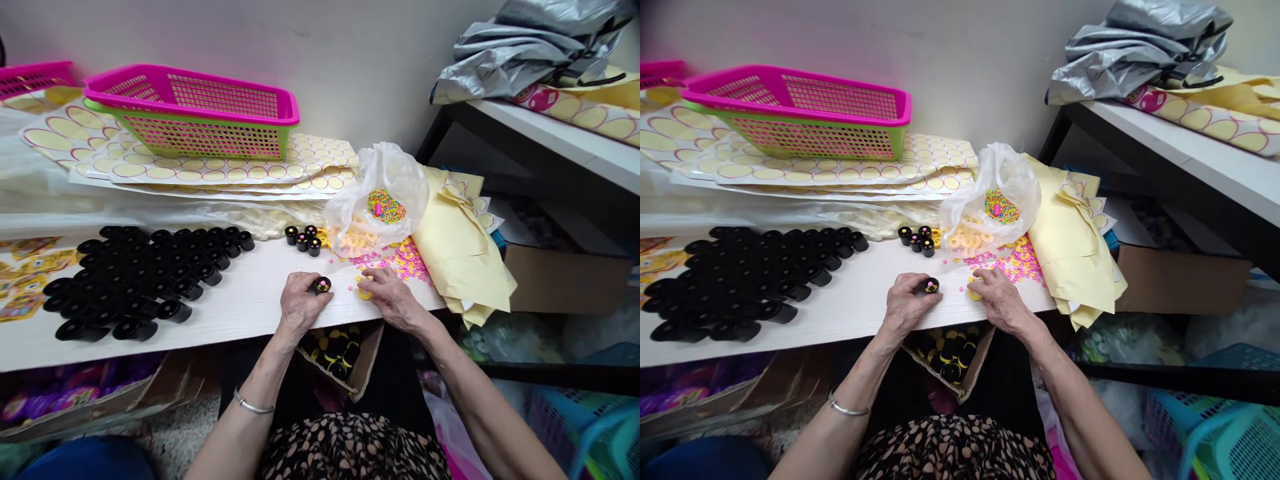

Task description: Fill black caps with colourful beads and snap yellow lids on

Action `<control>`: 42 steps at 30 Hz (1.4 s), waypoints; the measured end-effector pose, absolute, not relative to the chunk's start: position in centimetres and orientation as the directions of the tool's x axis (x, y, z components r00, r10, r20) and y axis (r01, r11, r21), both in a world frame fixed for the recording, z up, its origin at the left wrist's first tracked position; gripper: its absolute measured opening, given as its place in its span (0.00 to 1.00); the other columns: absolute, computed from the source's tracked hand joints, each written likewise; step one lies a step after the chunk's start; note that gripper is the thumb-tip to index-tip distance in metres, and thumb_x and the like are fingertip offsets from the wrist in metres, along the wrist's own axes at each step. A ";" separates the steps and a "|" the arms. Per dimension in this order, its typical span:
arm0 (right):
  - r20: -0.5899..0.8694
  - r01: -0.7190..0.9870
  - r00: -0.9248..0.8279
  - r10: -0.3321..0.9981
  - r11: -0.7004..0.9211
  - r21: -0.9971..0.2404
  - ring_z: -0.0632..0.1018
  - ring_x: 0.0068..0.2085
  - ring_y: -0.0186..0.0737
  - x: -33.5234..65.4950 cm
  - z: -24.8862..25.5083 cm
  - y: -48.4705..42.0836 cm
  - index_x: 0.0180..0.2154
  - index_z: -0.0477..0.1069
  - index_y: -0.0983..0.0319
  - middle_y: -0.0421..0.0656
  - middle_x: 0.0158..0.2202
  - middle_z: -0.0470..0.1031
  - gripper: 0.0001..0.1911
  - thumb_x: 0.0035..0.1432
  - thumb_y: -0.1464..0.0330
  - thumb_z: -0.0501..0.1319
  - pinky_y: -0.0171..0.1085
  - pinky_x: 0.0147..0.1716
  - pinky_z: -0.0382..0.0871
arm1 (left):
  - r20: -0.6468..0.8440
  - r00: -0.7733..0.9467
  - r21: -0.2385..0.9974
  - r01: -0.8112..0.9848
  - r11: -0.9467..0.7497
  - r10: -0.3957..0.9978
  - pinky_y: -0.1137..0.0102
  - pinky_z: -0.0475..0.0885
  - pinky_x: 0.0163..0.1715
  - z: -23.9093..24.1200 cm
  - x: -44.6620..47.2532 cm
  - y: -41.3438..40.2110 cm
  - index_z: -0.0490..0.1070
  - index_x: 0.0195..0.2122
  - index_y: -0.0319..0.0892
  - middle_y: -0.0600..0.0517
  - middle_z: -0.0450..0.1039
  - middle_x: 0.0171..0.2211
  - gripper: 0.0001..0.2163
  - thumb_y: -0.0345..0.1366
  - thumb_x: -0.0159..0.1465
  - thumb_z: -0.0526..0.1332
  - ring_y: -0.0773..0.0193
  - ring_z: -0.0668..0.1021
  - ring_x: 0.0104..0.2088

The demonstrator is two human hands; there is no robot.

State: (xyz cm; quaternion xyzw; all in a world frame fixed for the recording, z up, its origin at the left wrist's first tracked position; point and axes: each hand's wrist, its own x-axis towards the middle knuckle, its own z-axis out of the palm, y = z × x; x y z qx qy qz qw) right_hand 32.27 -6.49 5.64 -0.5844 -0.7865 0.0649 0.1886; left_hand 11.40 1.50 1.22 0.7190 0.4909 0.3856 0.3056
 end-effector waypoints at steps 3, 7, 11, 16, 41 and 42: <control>0.073 0.883 -0.393 0.916 0.399 -0.249 0.65 0.42 0.42 32.2 6.7 -5.4 0.41 0.71 0.59 0.46 0.46 0.69 0.13 0.58 0.74 0.51 0.40 0.40 0.60 | 0.247 0.241 0.823 0.459 -0.334 0.939 0.67 0.70 0.38 1.2 11.4 1.5 0.75 0.35 0.45 0.52 0.71 0.34 0.15 0.35 0.43 0.68 0.61 0.72 0.38; 0.047 0.880 -0.429 0.902 0.430 -0.202 0.66 0.39 0.41 31.7 7.0 -4.6 0.38 0.70 0.64 0.47 0.38 0.70 0.09 0.59 0.72 0.52 0.39 0.38 0.60 | 0.214 0.244 0.834 0.458 -0.307 0.946 0.68 0.70 0.36 1.1 11.4 1.3 0.75 0.35 0.45 0.52 0.69 0.35 0.16 0.36 0.43 0.69 0.62 0.72 0.38; 0.242 0.863 -0.347 0.906 0.409 -0.296 0.67 0.39 0.42 30.1 7.3 -4.6 0.40 0.68 0.63 0.48 0.39 0.71 0.10 0.60 0.67 0.53 0.40 0.39 0.60 | 0.201 0.246 0.835 0.463 -0.297 0.948 0.68 0.70 0.36 1.1 11.4 1.2 0.75 0.34 0.45 0.52 0.68 0.35 0.16 0.37 0.42 0.69 0.62 0.72 0.38; 0.317 0.863 -0.250 0.915 0.359 -0.355 0.67 0.40 0.43 26.8 7.9 -3.8 0.39 0.70 0.61 0.46 0.40 0.71 0.08 0.58 0.67 0.55 0.40 0.40 0.59 | 0.233 0.267 0.809 0.480 -0.339 0.935 0.68 0.69 0.35 1.3 11.5 1.2 0.75 0.31 0.45 0.52 0.70 0.30 0.12 0.38 0.44 0.68 0.61 0.70 0.38; 0.427 0.899 0.046 0.903 0.148 -0.412 0.67 0.40 0.46 23.3 6.2 -4.1 0.36 0.70 0.64 0.49 0.38 0.72 0.09 0.55 0.65 0.58 0.43 0.41 0.62 | -0.107 0.324 0.994 0.010 0.110 0.940 0.73 0.65 0.28 3.9 11.4 1.3 0.76 0.27 0.36 0.50 0.75 0.26 0.15 0.45 0.53 0.61 0.66 0.72 0.27; 0.460 0.865 0.134 0.878 0.123 -0.486 0.68 0.40 0.46 23.0 5.8 -4.4 0.36 0.69 0.65 0.50 0.40 0.71 0.11 0.55 0.63 0.58 0.43 0.40 0.63 | -0.106 0.313 0.994 0.026 0.103 0.944 0.73 0.65 0.28 3.9 11.5 1.3 0.76 0.27 0.36 0.50 0.75 0.26 0.15 0.45 0.53 0.61 0.66 0.73 0.28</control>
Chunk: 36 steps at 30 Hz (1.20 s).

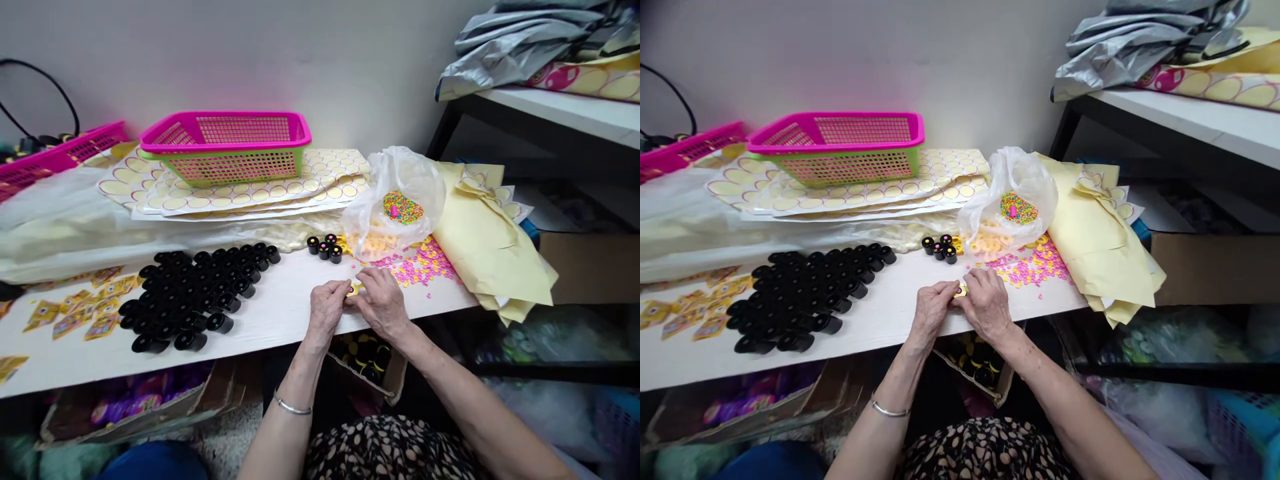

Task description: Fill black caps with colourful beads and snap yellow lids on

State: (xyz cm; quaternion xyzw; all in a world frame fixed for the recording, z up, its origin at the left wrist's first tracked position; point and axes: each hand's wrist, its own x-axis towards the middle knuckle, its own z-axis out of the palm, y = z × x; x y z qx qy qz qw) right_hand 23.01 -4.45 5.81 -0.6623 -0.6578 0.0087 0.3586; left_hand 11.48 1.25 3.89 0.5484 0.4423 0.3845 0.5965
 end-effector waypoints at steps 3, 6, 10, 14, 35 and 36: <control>0.295 0.555 0.443 0.847 -0.001 -0.832 0.70 0.29 0.38 22.1 4.8 -5.3 0.32 0.65 0.63 0.47 0.32 0.71 0.15 0.54 0.56 0.58 0.38 0.29 0.65 | -0.104 0.294 0.993 0.075 0.086 0.950 0.73 0.64 0.27 3.9 11.5 1.2 0.76 0.26 0.36 0.50 0.74 0.25 0.14 0.44 0.54 0.60 0.66 0.72 0.26; -0.170 0.021 0.467 0.868 -0.203 -0.979 0.62 0.16 0.30 21.2 4.3 -5.1 0.31 0.61 0.61 0.39 0.19 0.68 0.20 0.55 0.50 0.52 0.31 0.13 0.55 | -0.094 0.293 0.991 0.116 0.062 0.952 0.74 0.64 0.26 4.0 11.4 1.3 0.76 0.26 0.37 0.50 0.74 0.25 0.14 0.44 0.54 0.60 0.67 0.71 0.26; -0.443 -0.313 0.314 0.840 -0.349 -0.883 0.59 0.11 0.28 20.6 4.5 -3.7 0.32 0.60 0.62 0.37 0.13 0.66 0.21 0.54 0.50 0.54 0.27 0.09 0.45 | -0.103 0.322 0.989 0.137 0.061 0.941 0.74 0.63 0.24 4.1 11.3 1.5 0.76 0.27 0.37 0.51 0.73 0.25 0.15 0.45 0.54 0.60 0.69 0.70 0.24; -0.473 -0.360 0.288 0.833 -0.364 -0.859 0.62 0.10 0.28 20.7 5.0 -3.0 0.32 0.60 0.63 0.40 0.13 0.69 0.18 0.54 0.53 0.56 0.25 0.08 0.49 | -0.152 0.301 0.984 0.137 0.115 0.941 0.75 0.59 0.19 4.1 11.3 1.5 0.73 0.24 0.36 0.54 0.66 0.16 0.17 0.48 0.53 0.61 0.71 0.65 0.19; -0.494 -0.476 0.027 0.869 -0.424 -0.771 0.72 0.16 0.31 22.0 5.6 -3.8 0.32 0.62 0.63 0.40 0.19 0.73 0.18 0.47 0.60 0.66 0.29 0.15 0.69 | -0.265 0.329 0.963 0.044 0.266 0.906 0.76 0.58 0.14 3.6 11.7 2.2 0.68 0.19 0.37 0.58 0.61 0.13 0.15 0.46 0.51 0.63 0.73 0.63 0.14; -0.501 -0.467 0.036 0.865 -0.429 -0.774 0.72 0.16 0.30 22.0 5.6 -3.7 0.31 0.62 0.64 0.41 0.19 0.73 0.17 0.46 0.60 0.66 0.28 0.15 0.69 | -0.265 0.328 0.963 0.041 0.267 0.907 0.76 0.57 0.14 3.5 11.8 2.3 0.68 0.18 0.38 0.58 0.61 0.12 0.15 0.45 0.51 0.63 0.74 0.62 0.14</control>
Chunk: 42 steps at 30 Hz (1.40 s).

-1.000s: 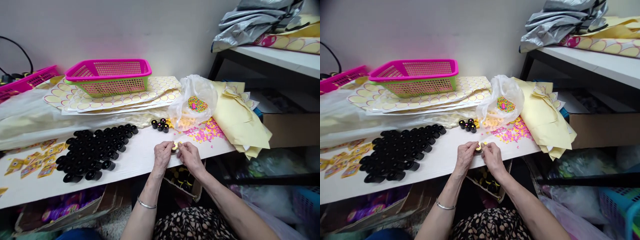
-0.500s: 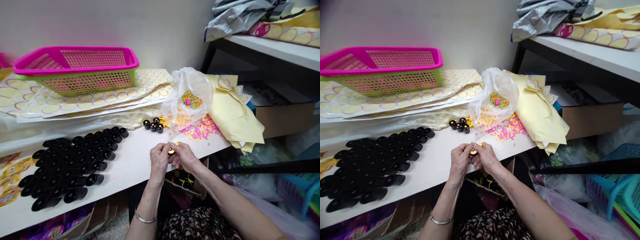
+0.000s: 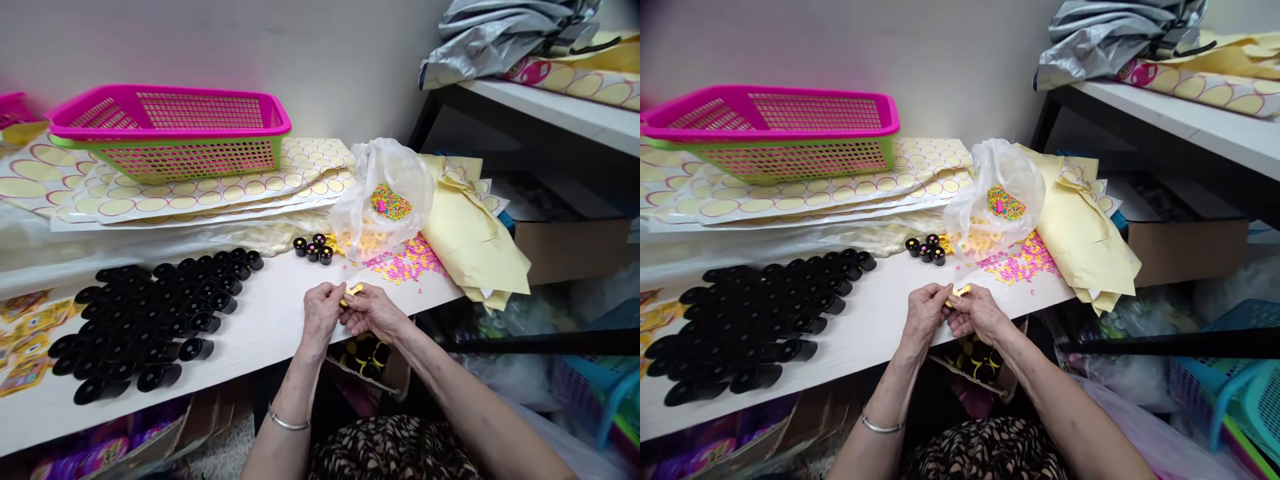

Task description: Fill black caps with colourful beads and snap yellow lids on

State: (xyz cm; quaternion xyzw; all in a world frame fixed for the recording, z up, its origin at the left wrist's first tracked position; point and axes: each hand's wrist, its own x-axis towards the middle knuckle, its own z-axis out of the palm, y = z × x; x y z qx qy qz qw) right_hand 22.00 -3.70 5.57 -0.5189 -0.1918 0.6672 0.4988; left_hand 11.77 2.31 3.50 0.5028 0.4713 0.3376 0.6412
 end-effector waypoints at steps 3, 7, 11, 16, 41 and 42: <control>-0.523 -0.437 0.089 0.848 -0.438 -0.785 0.71 0.15 0.31 21.7 5.4 -3.3 0.30 0.63 0.64 0.41 0.18 0.73 0.16 0.46 0.62 0.66 0.29 0.14 0.69 | -0.248 0.320 0.968 0.052 0.244 0.914 0.76 0.56 0.14 3.3 12.0 2.5 0.65 0.16 0.38 0.59 0.59 0.11 0.16 0.45 0.50 0.63 0.74 0.62 0.14; -0.527 -0.425 0.140 0.838 -0.430 -0.796 0.71 0.14 0.32 21.2 5.4 -3.3 0.32 0.62 0.63 0.39 0.16 0.71 0.14 0.48 0.63 0.64 0.30 0.13 0.68 | -0.240 0.331 0.971 0.076 0.228 0.912 0.76 0.55 0.15 3.5 11.5 2.5 0.65 0.16 0.37 0.59 0.57 0.11 0.18 0.48 0.52 0.61 0.74 0.60 0.15; -0.455 -0.451 0.079 0.887 -0.375 -0.810 0.71 0.15 0.31 21.2 5.6 -3.9 0.32 0.62 0.64 0.40 0.18 0.72 0.15 0.48 0.61 0.63 0.30 0.16 0.69 | -0.173 0.534 0.975 -0.029 0.222 0.828 0.76 0.60 0.21 4.0 9.8 2.1 0.73 0.29 0.35 0.54 0.66 0.19 0.15 0.45 0.54 0.60 0.73 0.65 0.20; -0.355 -0.375 0.193 0.915 -0.265 -0.888 0.70 0.16 0.30 20.7 5.3 -6.1 0.35 0.62 0.62 0.36 0.19 0.70 0.20 0.46 0.56 0.64 0.29 0.14 0.67 | -0.003 0.622 0.996 -0.068 0.058 0.783 0.74 0.65 0.30 4.0 8.7 0.4 0.73 0.41 0.39 0.52 0.69 0.33 0.20 0.31 0.44 0.66 0.69 0.70 0.30; -0.363 -0.003 0.316 0.877 -0.381 -0.924 0.58 0.12 0.27 22.2 5.7 -3.2 0.20 0.66 0.63 0.34 0.10 0.59 0.17 0.47 0.56 0.59 0.29 0.12 0.48 | -0.155 0.599 0.988 0.077 0.136 0.786 0.76 0.57 0.19 4.9 9.4 -0.2 0.74 0.30 0.38 0.54 0.66 0.25 0.12 0.43 0.54 0.61 0.73 0.63 0.21; -0.371 -0.034 0.295 0.880 -0.379 -0.925 0.60 0.12 0.27 22.1 5.7 -3.2 0.21 0.66 0.63 0.35 0.10 0.61 0.17 0.47 0.56 0.60 0.29 0.11 0.49 | -0.156 0.613 0.987 0.067 0.146 0.774 0.76 0.58 0.19 4.8 9.4 -0.3 0.73 0.29 0.38 0.54 0.66 0.24 0.12 0.43 0.54 0.60 0.73 0.64 0.20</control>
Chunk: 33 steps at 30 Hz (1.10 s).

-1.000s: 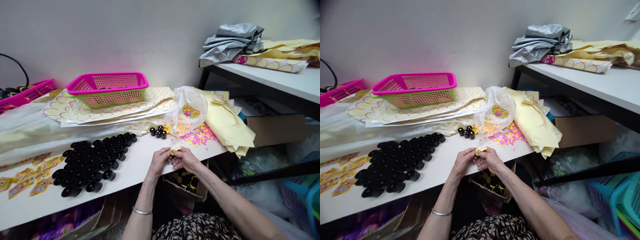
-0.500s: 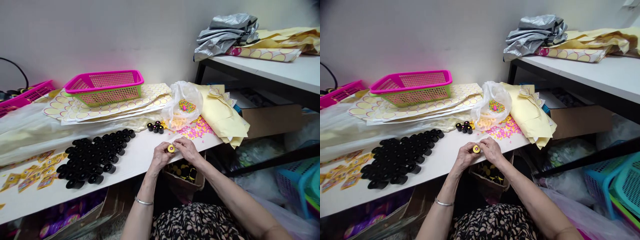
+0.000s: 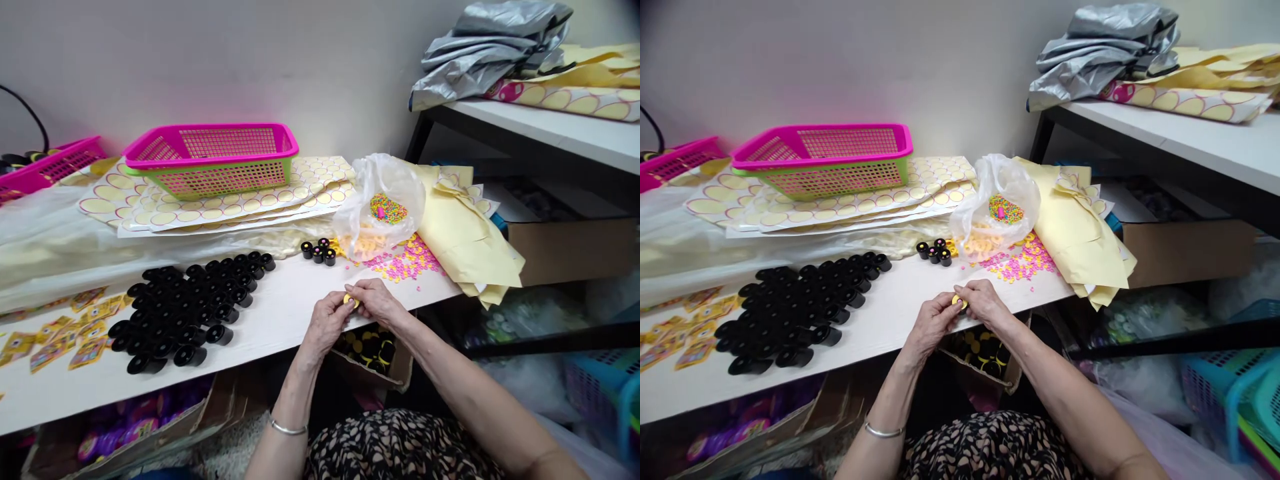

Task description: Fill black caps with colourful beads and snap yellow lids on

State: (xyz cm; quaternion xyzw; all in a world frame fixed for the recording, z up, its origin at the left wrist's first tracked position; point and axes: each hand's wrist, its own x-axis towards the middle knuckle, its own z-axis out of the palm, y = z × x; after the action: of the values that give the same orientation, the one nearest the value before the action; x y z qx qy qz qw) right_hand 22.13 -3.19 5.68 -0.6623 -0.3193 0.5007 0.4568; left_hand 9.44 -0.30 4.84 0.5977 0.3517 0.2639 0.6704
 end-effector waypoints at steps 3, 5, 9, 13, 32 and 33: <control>-0.391 -0.093 0.268 0.881 -0.380 -0.920 0.62 0.13 0.27 22.1 5.7 -3.3 0.20 0.65 0.64 0.35 0.12 0.63 0.16 0.45 0.57 0.62 0.27 0.11 0.52 | -0.167 0.628 0.983 0.042 0.181 0.760 0.76 0.60 0.19 4.5 9.5 -0.4 0.72 0.30 0.38 0.54 0.67 0.25 0.11 0.42 0.55 0.60 0.73 0.65 0.20; -0.403 -0.103 0.283 0.870 -0.390 -0.915 0.61 0.12 0.26 22.1 5.6 -3.3 0.20 0.64 0.63 0.35 0.11 0.62 0.17 0.45 0.57 0.62 0.27 0.10 0.52 | -0.175 0.616 0.979 0.025 0.203 0.768 0.76 0.61 0.19 4.3 9.7 -0.4 0.72 0.30 0.38 0.53 0.67 0.25 0.11 0.41 0.55 0.60 0.74 0.65 0.20; -0.400 -0.155 0.283 0.872 -0.370 -0.916 0.60 0.11 0.26 22.1 5.4 -3.2 0.21 0.63 0.63 0.34 0.11 0.62 0.18 0.44 0.56 0.63 0.27 0.09 0.51 | -0.171 0.582 0.976 -0.012 0.219 0.795 0.75 0.63 0.19 4.0 9.8 -0.6 0.73 0.32 0.38 0.53 0.68 0.27 0.11 0.42 0.56 0.60 0.73 0.66 0.20; -0.387 -0.136 0.330 0.861 -0.362 -0.922 0.60 0.11 0.27 21.9 5.1 -2.8 0.21 0.62 0.62 0.34 0.11 0.63 0.18 0.43 0.56 0.64 0.28 0.09 0.51 | -0.080 0.610 0.994 -0.008 0.107 0.789 0.75 0.65 0.23 3.9 9.8 -0.7 0.73 0.37 0.40 0.52 0.68 0.32 0.12 0.41 0.54 0.62 0.71 0.68 0.25; -0.228 -0.543 -0.147 0.963 -0.271 -0.795 0.75 0.38 0.37 24.5 7.2 -12.8 0.42 0.72 0.64 0.45 0.39 0.74 0.23 0.42 0.64 0.69 0.37 0.38 0.70 | 0.411 0.752 0.719 0.081 -0.691 0.516 0.60 0.57 0.54 7.6 9.4 -5.7 0.74 0.35 0.42 0.50 0.75 0.32 0.08 0.38 0.55 0.63 0.62 0.72 0.36; -0.228 -0.505 -0.149 0.962 -0.272 -0.819 0.75 0.38 0.36 24.6 7.4 -13.0 0.42 0.72 0.64 0.44 0.38 0.74 0.23 0.41 0.66 0.69 0.35 0.37 0.70 | 0.427 0.765 0.680 0.080 -0.729 0.482 0.60 0.57 0.54 7.6 9.6 -6.0 0.73 0.35 0.42 0.50 0.75 0.32 0.07 0.36 0.56 0.62 0.63 0.73 0.35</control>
State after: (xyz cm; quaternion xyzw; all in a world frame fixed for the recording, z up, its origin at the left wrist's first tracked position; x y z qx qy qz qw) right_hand 24.64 -12.96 7.41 -0.3862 -0.2961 0.6977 0.5258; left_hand 9.56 -6.00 7.62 0.8791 0.1599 0.3030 0.3315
